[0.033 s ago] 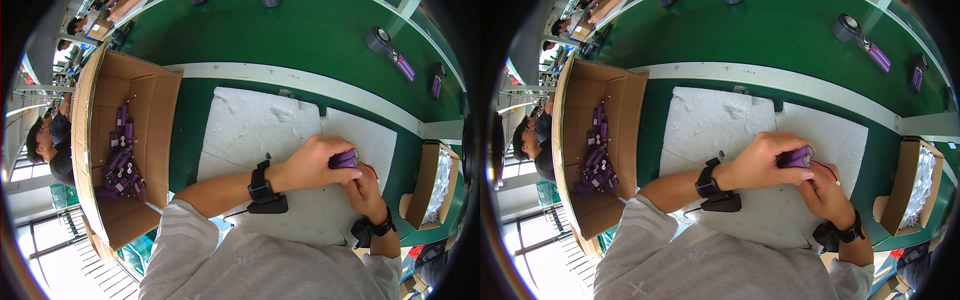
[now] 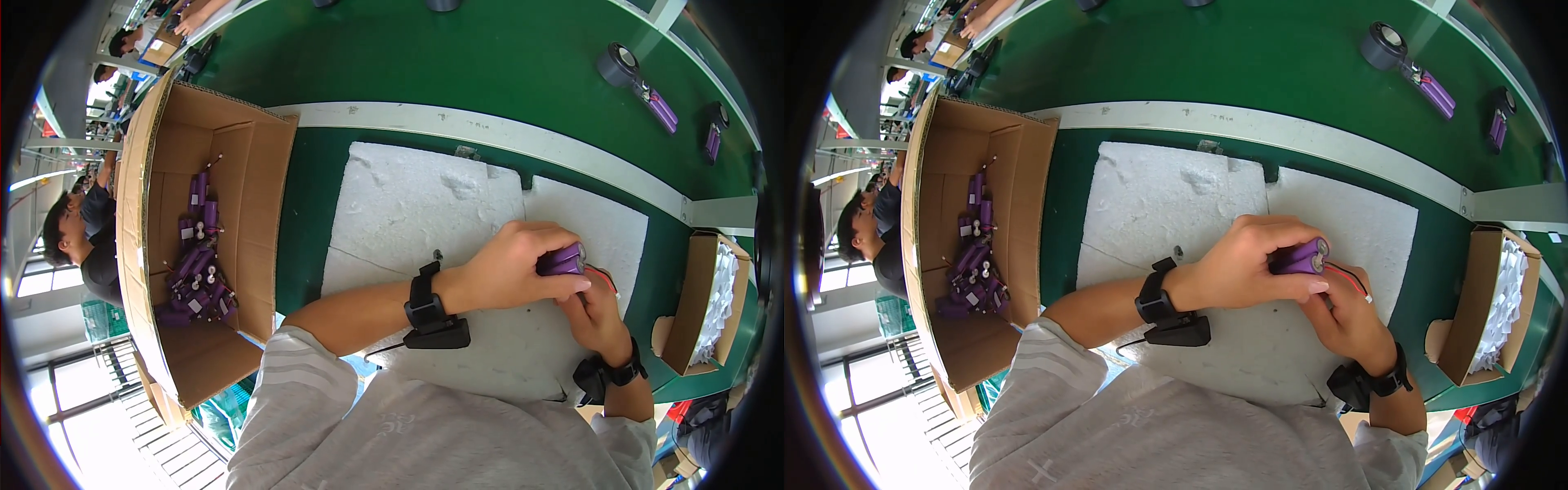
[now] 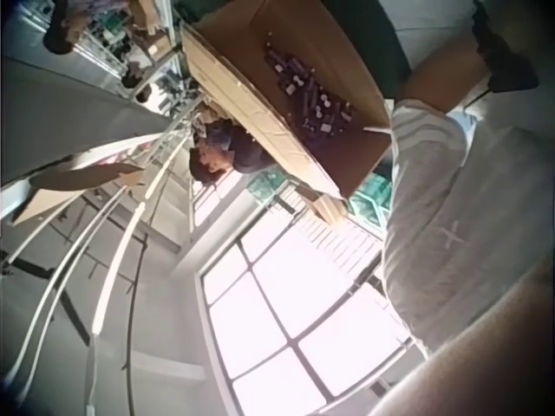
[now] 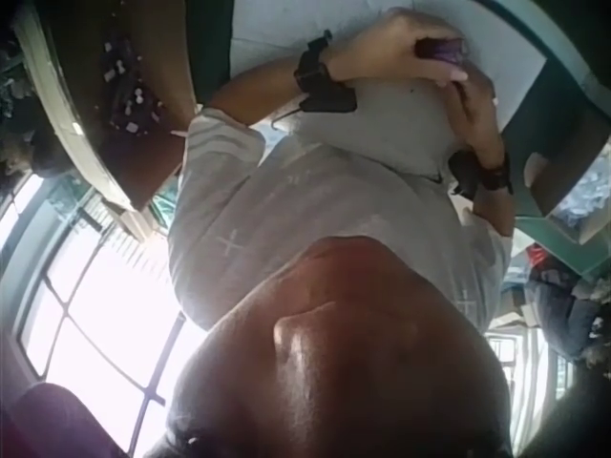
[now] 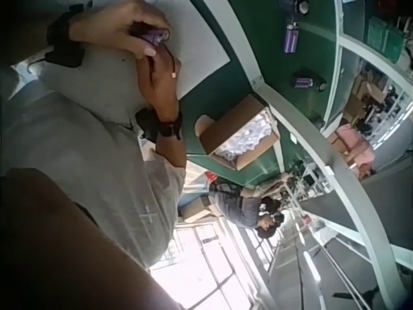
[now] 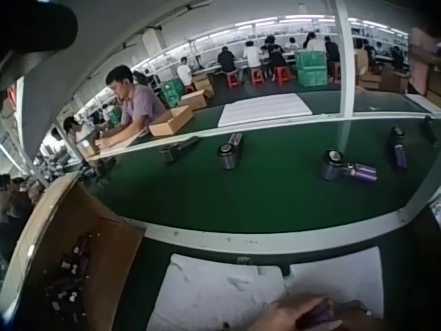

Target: Assemble an electronic device by connecting a circuit board to a battery and housing.

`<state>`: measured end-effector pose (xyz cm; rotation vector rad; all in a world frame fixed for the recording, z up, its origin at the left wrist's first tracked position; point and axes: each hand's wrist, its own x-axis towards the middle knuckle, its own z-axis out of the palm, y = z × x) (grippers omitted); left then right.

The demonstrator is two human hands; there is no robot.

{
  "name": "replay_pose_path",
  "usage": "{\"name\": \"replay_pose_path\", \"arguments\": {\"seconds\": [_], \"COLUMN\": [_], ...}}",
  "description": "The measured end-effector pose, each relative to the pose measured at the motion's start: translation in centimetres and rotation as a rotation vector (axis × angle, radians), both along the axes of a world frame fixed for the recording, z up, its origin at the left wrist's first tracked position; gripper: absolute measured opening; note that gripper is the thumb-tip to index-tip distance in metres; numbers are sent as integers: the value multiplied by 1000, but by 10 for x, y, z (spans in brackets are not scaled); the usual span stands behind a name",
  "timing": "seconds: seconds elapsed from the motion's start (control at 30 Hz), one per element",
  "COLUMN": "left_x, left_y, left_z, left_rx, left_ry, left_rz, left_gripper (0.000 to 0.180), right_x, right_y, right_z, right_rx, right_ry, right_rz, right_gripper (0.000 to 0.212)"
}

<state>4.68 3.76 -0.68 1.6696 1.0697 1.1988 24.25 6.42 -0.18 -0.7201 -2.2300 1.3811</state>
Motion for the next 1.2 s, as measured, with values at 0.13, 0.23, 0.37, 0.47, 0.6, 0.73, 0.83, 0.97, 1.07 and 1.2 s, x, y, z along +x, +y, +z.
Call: {"name": "replay_pose_path", "arguments": {"seconds": [0.13,0.23,0.37,0.47,0.6,0.73,0.83,0.97,1.07,1.2], "left_x": [0,0,0,1,1,3,4,3,2,1], "left_y": [0,0,0,1,-2,-3,-3,-3,-2,-1], "left_z": [2,0,0,0,1,0,-2,1,2,0], "left_rx": [-16,-3,12,18,16,8,2,-16,-17,14], "left_ry": [15,10,14,28,60,62,53,59,47,55], "left_rz": [-11,-4,1,-1,4,12,12,2,-9,-14], "left_gripper": [38,39,39,38,38,38,38,38,38,38], "right_x": [2,3,4,4,1,-2,-1,-4,-2,6], "right_y": [-1,-1,-2,-3,-1,-2,-5,-1,-1,-2], "right_z": [-3,-6,-9,-9,1,5,2,10,9,1], "right_rx": [18,36,47,64,29,-97,-71,-104,-140,-116], "right_ry": [8,18,31,38,39,46,75,62,42,6], "right_rz": [-8,-6,2,-2,31,41,13,58,53,45], "right_gripper": [9,9,5,3,4,5,7,8,9,9]}}
